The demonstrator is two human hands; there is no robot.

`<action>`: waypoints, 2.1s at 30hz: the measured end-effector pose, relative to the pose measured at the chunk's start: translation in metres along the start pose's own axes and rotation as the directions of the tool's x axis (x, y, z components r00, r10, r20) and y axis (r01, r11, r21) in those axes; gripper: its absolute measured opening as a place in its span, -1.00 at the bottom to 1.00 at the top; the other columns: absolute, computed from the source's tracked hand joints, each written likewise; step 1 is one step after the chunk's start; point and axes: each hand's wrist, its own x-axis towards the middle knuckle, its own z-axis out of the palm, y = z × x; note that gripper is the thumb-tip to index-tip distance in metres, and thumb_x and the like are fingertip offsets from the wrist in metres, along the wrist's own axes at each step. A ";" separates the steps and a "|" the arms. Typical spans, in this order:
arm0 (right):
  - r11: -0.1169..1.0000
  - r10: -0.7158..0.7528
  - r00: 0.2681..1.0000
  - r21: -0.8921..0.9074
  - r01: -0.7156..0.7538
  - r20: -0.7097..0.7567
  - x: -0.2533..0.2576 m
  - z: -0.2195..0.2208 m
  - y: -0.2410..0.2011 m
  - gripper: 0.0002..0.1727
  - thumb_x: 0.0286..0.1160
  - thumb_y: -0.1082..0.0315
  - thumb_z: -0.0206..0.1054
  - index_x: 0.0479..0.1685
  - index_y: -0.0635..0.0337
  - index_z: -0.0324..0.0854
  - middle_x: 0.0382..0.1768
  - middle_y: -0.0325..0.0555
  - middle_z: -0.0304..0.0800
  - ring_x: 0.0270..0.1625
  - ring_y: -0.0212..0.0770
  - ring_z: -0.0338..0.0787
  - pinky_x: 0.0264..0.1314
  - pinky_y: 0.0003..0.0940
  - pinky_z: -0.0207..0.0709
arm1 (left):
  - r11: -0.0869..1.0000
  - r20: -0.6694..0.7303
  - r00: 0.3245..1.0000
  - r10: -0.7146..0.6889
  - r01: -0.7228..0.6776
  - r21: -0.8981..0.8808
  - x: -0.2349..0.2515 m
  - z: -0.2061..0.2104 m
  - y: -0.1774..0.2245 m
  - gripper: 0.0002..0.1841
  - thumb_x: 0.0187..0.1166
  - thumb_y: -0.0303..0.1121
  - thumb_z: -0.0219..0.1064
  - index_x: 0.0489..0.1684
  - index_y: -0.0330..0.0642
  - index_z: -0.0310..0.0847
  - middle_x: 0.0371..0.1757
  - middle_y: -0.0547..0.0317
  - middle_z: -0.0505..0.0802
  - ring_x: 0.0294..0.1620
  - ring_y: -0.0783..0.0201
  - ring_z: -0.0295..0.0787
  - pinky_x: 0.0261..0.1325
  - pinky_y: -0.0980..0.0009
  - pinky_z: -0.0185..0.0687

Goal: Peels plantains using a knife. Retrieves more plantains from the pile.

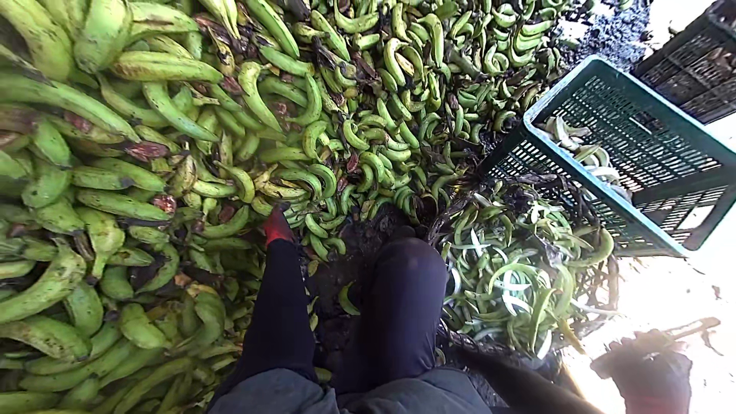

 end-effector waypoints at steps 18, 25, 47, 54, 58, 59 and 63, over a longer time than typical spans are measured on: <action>0.993 -0.077 0.997 0.090 0.074 0.031 -0.002 0.005 -0.010 -0.52 0.91 -0.09 -0.30 0.29 0.00 0.39 -0.34 -0.40 0.64 -0.43 -0.46 0.69 -0.32 -0.42 0.67 | 0.859 0.342 0.919 0.198 0.005 -0.513 -0.055 -0.035 -0.038 -0.52 0.66 -0.08 0.17 0.50 -0.07 0.45 0.39 -0.03 0.69 0.36 0.06 0.66 0.31 -0.06 0.65; 0.970 -0.151 0.972 0.219 0.110 0.181 -0.009 0.014 -0.027 -0.43 0.90 -0.11 -0.46 0.15 -0.03 0.45 -0.39 -0.41 0.70 -0.42 -0.42 0.73 -0.32 -0.37 0.72 | 0.903 0.536 0.786 0.308 -0.063 -0.426 -0.135 -0.067 0.013 -0.68 0.66 -0.23 0.16 0.26 -0.14 0.54 0.08 -0.01 0.80 0.04 0.08 0.79 0.05 0.03 0.77; 0.974 -0.108 0.983 0.214 0.075 0.148 -0.027 0.002 -0.047 -0.22 0.73 -0.43 -0.32 0.27 -0.02 0.55 -0.29 -0.23 0.68 -0.38 -0.27 0.69 -0.39 -0.20 0.67 | -0.295 0.996 -0.067 0.063 -0.954 -0.046 -0.415 0.161 -0.029 0.25 0.04 0.12 0.72 0.88 0.00 0.01 0.64 -0.42 0.40 0.44 -0.41 0.55 0.32 -0.39 0.55; 0.910 -0.119 0.976 0.414 0.033 0.183 -0.036 0.004 -0.058 -0.35 0.82 -0.28 -0.30 0.28 -0.01 0.51 -0.30 -0.33 0.67 -0.33 -0.37 0.71 -0.26 -0.33 0.70 | 0.123 0.996 0.067 0.060 -0.991 0.060 -0.378 0.136 0.002 0.10 0.34 0.03 0.60 0.91 0.04 -0.09 0.62 -0.30 0.51 0.56 -0.27 0.52 0.52 -0.36 0.42; 0.895 -0.160 0.965 0.442 0.054 0.206 -0.041 0.009 -0.065 -0.31 0.84 -0.25 -0.40 0.35 0.02 0.47 -0.25 -0.30 0.70 -0.28 -0.36 0.72 -0.17 -0.35 0.70 | -0.273 0.990 0.112 0.081 -0.953 0.130 -0.372 0.107 -0.018 0.32 0.13 0.21 0.66 0.93 -0.05 -0.21 0.72 -0.36 0.34 0.55 -0.40 0.47 0.42 -0.41 0.47; 0.895 -0.168 0.964 0.441 0.061 0.208 -0.040 0.010 -0.067 -0.30 0.84 -0.24 -0.43 0.34 0.05 0.46 -0.26 -0.30 0.70 -0.28 -0.36 0.73 -0.15 -0.35 0.71 | -0.351 0.989 0.097 0.112 -0.927 0.131 -0.369 0.102 -0.024 0.35 0.11 0.24 0.65 0.93 -0.08 -0.24 0.82 -0.36 0.15 0.68 -0.43 0.27 0.48 -0.44 0.35; 0.881 -0.204 0.957 0.465 0.088 0.205 -0.035 0.009 -0.069 -0.30 0.86 -0.21 -0.46 0.26 0.07 0.48 -0.28 -0.30 0.70 -0.25 -0.37 0.75 -0.10 -0.38 0.72 | -0.464 0.906 -0.293 0.305 -0.877 -0.128 -0.388 0.086 -0.042 0.25 0.19 0.44 0.43 0.93 0.01 -0.11 0.90 -0.25 -0.07 0.89 -0.36 -0.32 0.77 -0.41 -0.27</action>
